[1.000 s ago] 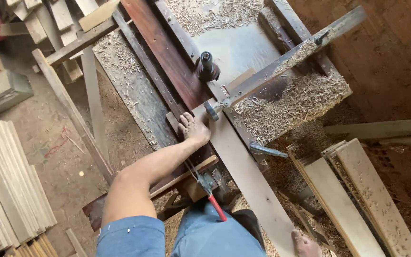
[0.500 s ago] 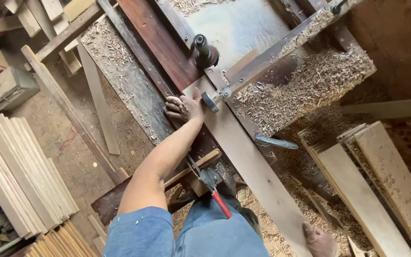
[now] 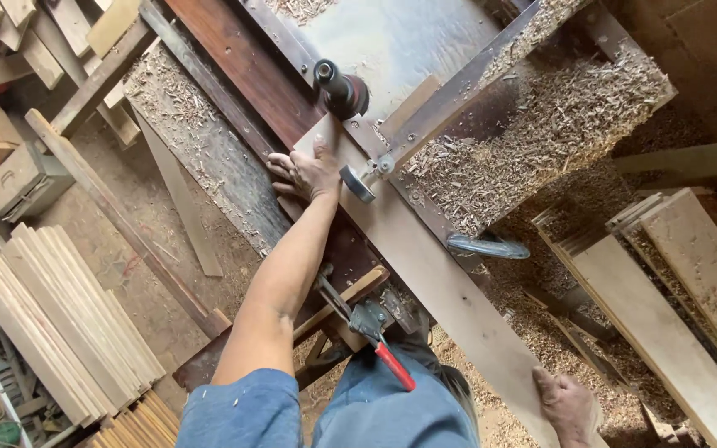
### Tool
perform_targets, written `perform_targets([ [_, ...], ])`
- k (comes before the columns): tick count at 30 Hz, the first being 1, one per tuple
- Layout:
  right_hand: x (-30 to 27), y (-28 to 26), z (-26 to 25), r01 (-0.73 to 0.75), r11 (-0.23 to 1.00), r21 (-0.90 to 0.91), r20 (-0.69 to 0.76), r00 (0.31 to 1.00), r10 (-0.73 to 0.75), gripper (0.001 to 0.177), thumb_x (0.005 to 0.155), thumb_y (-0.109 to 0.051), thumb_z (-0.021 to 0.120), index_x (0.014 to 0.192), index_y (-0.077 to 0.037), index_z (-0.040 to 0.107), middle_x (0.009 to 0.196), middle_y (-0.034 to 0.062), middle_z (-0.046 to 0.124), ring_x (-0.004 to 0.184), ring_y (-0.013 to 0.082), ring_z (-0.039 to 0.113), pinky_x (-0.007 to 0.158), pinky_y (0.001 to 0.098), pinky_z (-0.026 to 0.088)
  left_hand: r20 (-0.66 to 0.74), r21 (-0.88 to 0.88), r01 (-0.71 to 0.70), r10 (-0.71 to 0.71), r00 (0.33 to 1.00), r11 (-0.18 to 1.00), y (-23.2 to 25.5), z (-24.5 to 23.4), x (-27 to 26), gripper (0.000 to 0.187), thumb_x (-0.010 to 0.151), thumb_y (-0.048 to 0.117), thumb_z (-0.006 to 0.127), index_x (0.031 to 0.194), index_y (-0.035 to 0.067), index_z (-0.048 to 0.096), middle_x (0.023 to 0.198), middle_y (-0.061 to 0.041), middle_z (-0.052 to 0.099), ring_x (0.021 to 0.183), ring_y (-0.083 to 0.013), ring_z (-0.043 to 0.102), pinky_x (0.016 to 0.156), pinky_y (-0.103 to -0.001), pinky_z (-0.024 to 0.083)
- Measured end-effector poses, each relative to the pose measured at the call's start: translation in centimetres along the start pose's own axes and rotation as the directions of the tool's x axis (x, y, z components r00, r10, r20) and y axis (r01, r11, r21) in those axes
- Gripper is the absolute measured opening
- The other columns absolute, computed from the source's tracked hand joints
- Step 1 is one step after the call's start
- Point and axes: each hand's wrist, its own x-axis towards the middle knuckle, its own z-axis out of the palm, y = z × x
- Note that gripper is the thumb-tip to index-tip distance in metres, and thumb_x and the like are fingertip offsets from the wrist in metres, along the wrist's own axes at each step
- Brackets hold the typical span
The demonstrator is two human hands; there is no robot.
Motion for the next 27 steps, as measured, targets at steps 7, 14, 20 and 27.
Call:
perform_targets([
  [7,0.4,-1.8,1.3,0.044,0.995,-0.085,-0.132,0.99,-0.055,0.078,0.081,-0.094,0.03,0.055,-0.021,0.037,0.05,-0.0057,0.032,0.044,0.0109,0.028,0.042,0.0281,0.017,0.009,0.028,0.051,-0.051,0.999,0.998,1.2,-1.0,2.2,0.086,0.091,0.069,0.046,0.124,-0.009,0.06,0.164,-0.035,0.017,0.157,-0.0463,0.007,0.122,-0.069,0.001],
  [14,1.1,-5.2,1.7,0.051,0.995,-0.083,-0.169,0.983,-0.065,0.077,0.08,-0.095,0.032,0.054,-0.022,0.04,0.05,-0.0063,0.033,0.044,0.0109,0.029,0.04,0.0273,0.016,0.072,0.02,0.049,-0.051,0.996,0.999,2.6,-3.0,5.3,0.08,0.096,0.064,0.047,0.124,-0.01,0.06,0.164,-0.036,0.015,0.156,-0.0455,0.003,0.122,-0.068,-0.001],
  [20,1.7,-10.4,0.5,0.056,0.998,-0.039,-0.149,0.987,-0.061,0.076,0.079,-0.095,0.032,0.051,-0.024,0.041,0.046,-0.007,0.034,0.04,0.011,0.027,0.037,0.0283,0.018,0.051,0.026,0.061,-0.063,0.997,0.998,3.1,-2.3,9.0,0.083,0.095,0.065,0.048,0.131,-0.009,0.056,0.163,-0.032,0.016,0.155,-0.0436,0.004,0.121,-0.067,0.0],
  [27,2.8,-14.0,1.2,0.053,0.998,-0.016,-0.175,0.983,-0.055,0.078,0.082,-0.094,0.033,0.054,-0.022,0.039,0.051,-0.0074,0.032,0.044,0.01,0.027,0.042,0.0274,0.016,0.077,0.072,0.056,-0.062,0.995,0.996,4.0,-2.7,13.4,0.082,0.098,0.066,0.043,0.134,-0.007,0.056,0.165,-0.03,0.014,0.157,-0.042,0.005,0.122,-0.065,0.0],
])
